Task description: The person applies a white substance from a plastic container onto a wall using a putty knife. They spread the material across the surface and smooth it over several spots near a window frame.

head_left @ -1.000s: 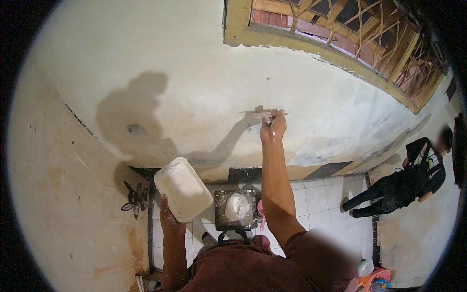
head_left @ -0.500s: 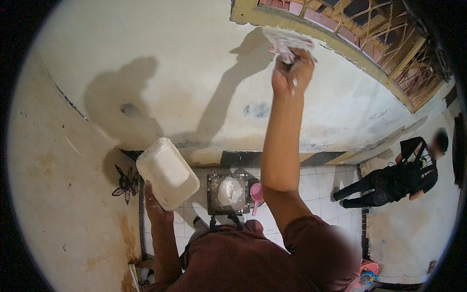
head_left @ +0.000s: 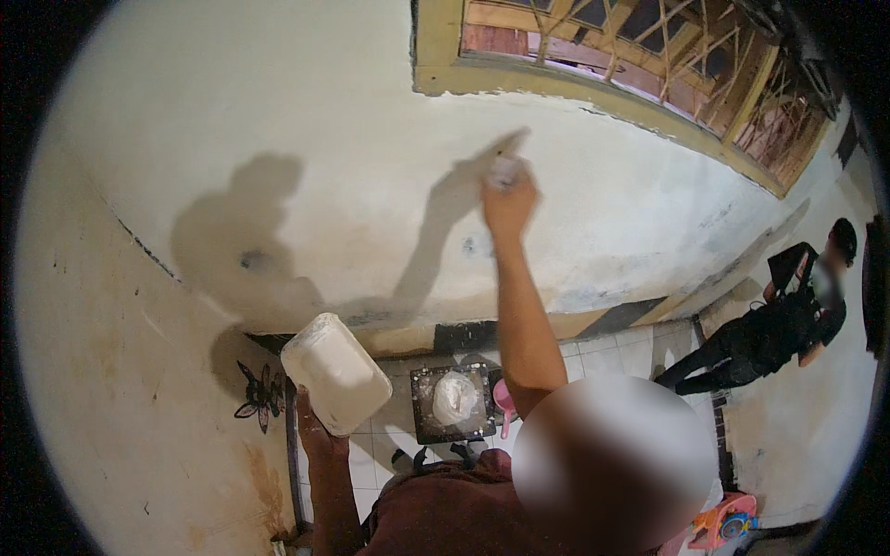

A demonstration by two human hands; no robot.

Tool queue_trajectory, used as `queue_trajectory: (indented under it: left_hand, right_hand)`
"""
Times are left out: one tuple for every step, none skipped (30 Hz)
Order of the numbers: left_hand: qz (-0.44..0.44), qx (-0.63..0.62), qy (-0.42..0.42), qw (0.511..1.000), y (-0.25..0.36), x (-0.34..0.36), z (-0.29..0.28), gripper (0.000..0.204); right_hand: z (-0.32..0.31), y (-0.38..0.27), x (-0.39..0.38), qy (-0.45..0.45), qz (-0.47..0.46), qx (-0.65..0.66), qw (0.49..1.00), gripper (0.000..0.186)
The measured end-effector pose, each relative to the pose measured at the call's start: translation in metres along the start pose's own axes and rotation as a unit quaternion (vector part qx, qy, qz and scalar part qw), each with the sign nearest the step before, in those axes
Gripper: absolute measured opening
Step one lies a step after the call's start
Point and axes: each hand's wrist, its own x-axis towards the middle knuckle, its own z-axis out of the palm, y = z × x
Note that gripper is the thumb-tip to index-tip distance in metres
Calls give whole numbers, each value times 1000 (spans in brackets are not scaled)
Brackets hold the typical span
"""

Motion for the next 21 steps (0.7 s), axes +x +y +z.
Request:
queue_trajectory:
  left_hand:
    - [-9, 2, -2, 1000, -3, 1, 3, 54]
    - [-30, 10, -5, 999, -10, 3, 9, 54]
    - [-35, 24, 0, 999, -6, 2, 7, 55]
    - [-33, 27, -1, 999, -4, 3, 3, 55]
    - [-23, 22, -6, 999, -2, 6, -3, 55]
    - [-14, 18, -8, 1000, 0, 5, -7, 55]
    - [-12, 17, -8, 1000, 0, 4, -6, 55]
    - [-12, 13, -2, 1000, 2, 1, -3, 55]
    - [-17, 7, -1, 1000, 1, 1, 2, 54]
    - [-18, 4, -5, 1000, 1, 0, 4, 54]
    - [-24, 9, -2, 1000, 2, 1, 3, 54]
    - [-31, 15, 0, 999, 3, 0, 2, 54]
    - [-31, 14, -2, 999, 2, 0, 2, 54]
    - [-27, 15, 5, 1000, 1, -1, 1, 53]
    - [-27, 15, 11, 999, -1, 0, 0, 53]
    - [-24, 17, 11, 1000, 1, -1, 0, 53]
    - [-25, 9, 15, 1000, 2, -2, -1, 53]
    - [-29, 0, 18, 999, 1, -3, -2, 52]
    - [-32, 0, 17, 999, -1, -3, -4, 52]
    - [-29, 12, 9, 999, -3, -1, -6, 53]
    - [-27, 24, 1, 999, -6, 0, -8, 53]
  right_hand:
    - [27, 9, -5, -81, -42, -93, 991, 46]
    - [49, 20, -12, -172, -7, -191, 966, 58]
    - [66, 6, -32, -236, -5, -182, 955, 61]
    - [76, -7, -51, -189, -81, -207, 956, 57]
    - [71, -25, -61, -175, -57, -138, 973, 53]
    - [64, -40, -72, -162, -30, -69, 984, 48]
    - [47, -40, -75, -166, 1, -60, 984, 40]
    - [29, -36, -73, -170, 32, -50, 984, 32]
    - [14, -16, -69, -135, 69, 9, 988, 24]
    - [-1, 5, -62, -99, 105, 69, 987, 17]
    - [-18, 10, -50, -79, 129, 86, 985, 17]
    - [-35, 13, -37, -58, 153, 102, 981, 20]
    - [-51, 19, -20, -29, 89, 44, 995, 21]
    - [-61, 24, -3, -1, 26, -11, 1000, 22]
    - [-71, 28, 12, 12, 50, 2, 999, 23]
    - [-73, 25, 25, 22, 76, 20, 997, 24]
    - [-73, 19, 36, 36, 47, -12, 998, 26]
    - [-73, 14, 47, 50, 17, -47, 998, 27]
    - [-74, 21, 57, 28, 25, -87, 995, 17]
    - [-65, 27, 65, 29, 25, -90, 995, 17]
    - [-51, 33, 70, 37, -62, -96, 993, 14]
